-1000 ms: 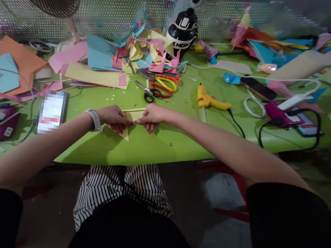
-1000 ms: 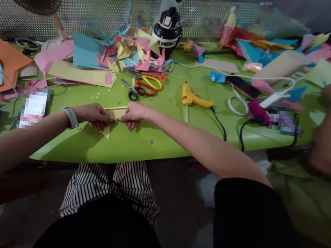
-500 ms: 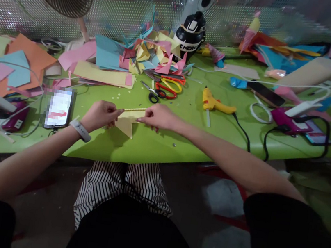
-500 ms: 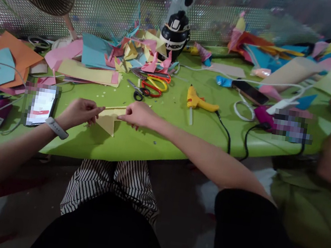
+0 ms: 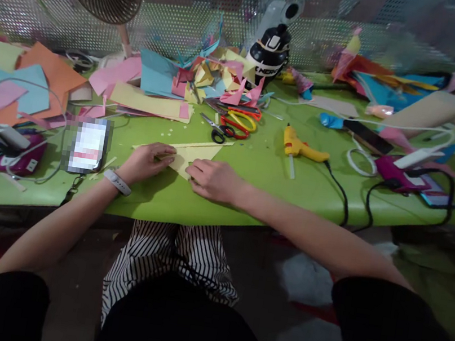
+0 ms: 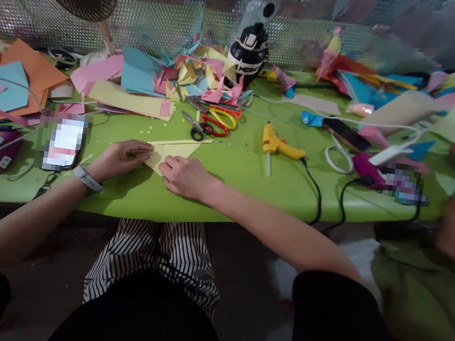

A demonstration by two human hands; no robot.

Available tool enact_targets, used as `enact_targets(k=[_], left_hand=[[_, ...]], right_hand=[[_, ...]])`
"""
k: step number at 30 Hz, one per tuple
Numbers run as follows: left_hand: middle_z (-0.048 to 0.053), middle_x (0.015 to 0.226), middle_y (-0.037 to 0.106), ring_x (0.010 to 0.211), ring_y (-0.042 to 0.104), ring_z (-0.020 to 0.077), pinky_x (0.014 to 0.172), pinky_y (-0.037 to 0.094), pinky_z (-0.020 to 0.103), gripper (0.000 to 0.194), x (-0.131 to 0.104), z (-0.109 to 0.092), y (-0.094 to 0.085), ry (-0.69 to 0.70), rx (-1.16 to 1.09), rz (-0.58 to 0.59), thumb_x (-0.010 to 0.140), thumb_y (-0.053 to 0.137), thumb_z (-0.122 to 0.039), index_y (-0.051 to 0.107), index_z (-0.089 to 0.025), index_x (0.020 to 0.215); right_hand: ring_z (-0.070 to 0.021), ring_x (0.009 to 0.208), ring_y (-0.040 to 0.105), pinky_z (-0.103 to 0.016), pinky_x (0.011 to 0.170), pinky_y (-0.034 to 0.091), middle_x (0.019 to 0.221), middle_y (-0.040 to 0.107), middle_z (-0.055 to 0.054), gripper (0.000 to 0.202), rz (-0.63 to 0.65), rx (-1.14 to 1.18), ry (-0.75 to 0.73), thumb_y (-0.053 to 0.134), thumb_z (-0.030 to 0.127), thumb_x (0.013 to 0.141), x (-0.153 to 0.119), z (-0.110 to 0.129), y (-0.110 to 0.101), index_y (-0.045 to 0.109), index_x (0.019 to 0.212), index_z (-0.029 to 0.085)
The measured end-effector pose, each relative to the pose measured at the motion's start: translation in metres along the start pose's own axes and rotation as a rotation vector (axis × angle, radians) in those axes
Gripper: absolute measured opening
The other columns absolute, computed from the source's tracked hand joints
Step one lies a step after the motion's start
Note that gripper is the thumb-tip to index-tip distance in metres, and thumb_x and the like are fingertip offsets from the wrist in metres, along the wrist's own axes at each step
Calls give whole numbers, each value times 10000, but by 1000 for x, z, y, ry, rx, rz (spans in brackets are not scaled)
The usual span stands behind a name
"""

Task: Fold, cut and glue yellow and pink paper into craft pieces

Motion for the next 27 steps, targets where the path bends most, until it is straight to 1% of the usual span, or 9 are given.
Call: enact_targets(k=[3, 5, 8, 10, 14, 18, 19, 22, 27], left_hand=[[114, 1170, 722, 1079, 685, 220, 976, 542, 382, 300, -3, -1, -1, 54, 12, 2, 900, 593, -330, 710, -160, 1119], [114, 1186, 716, 1104, 675, 222, 989, 540, 393, 295, -4, -3, -1, 94, 37, 15, 901, 592, -312, 705, -165, 1129], [121, 1229, 698, 1159, 650, 230, 1010, 534, 415, 313, -5, -4, -2, 132, 77, 56, 921, 577, -317, 688, -163, 1171], [120, 1258, 684, 1195, 632, 228, 1025, 531, 417, 327, -7, -4, -3, 139, 79, 92, 936, 568, -323, 673, -170, 1206], [100, 1353, 631, 1266, 586, 205, 1064, 511, 399, 358, -9, -2, -6, 101, 57, 167, 953, 547, -271, 618, -208, 1298], [90, 1357, 628, 1272, 582, 203, 1062, 519, 400, 354, -11, -3, -8, 73, 37, 161, 954, 539, -234, 615, -228, 1299], [91, 1356, 629, 1272, 583, 204, 1062, 520, 403, 351, -11, -5, -7, 70, 38, 159, 955, 536, -228, 615, -226, 1297], [101, 1367, 620, 1286, 573, 210, 1075, 514, 405, 358, -14, -8, -5, 65, 48, 152, 957, 537, -217, 598, -215, 1310], [120, 1461, 535, 1362, 500, 236, 1145, 438, 466, 452, -20, -11, 0, 95, 117, 160, 964, 527, -210, 491, -210, 1415]], right_hand=[[-190, 819, 575, -292, 604, 347, 1029, 670, -144, 272, -52, -23, -54, 462, 209, 959, -1, -2, 3, 611, 1148, 83], [-194, 822, 581, -297, 623, 373, 1028, 674, -142, 289, -60, -34, -135, 472, 203, 952, 0, -3, 5, 605, 1181, 88], [-209, 844, 595, -306, 633, 426, 1055, 665, -157, 346, -62, 28, -243, 518, 309, 955, 3, -7, 6, 600, 1203, 82], [-214, 870, 607, -303, 627, 458, 1058, 656, -160, 351, -73, 103, -255, 517, 348, 969, 6, -11, 7, 612, 1178, 82], [-198, 855, 624, -298, 638, 513, 1013, 648, -139, 270, -86, 214, -214, 481, 266, 989, 9, -18, 9, 641, 1111, 87], [-222, 856, 627, -344, 674, 569, 992, 646, -139, 367, -120, 292, -233, 594, 396, 934, 8, -19, 8, 651, 1102, 76], [-218, 849, 630, -340, 676, 575, 975, 648, -134, 345, -148, 295, -231, 599, 379, 934, 8, -19, 8, 657, 1087, 75], [-170, 769, 629, -277, 633, 568, 897, 655, -105, 207, -256, 266, -206, 540, 222, 967, 7, -17, 9, 678, 1022, 79], [-173, 741, 627, -284, 625, 556, 840, 661, -90, 204, -400, 136, -181, 495, 62, 936, 2, -12, 14, 683, 1009, 92]])
Point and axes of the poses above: each hand's wrist, its own x-axis towards the middle knuckle, its own y-axis out of the palm, z = x × y, the point moved 4 cm from there along x, towards the middle knuckle
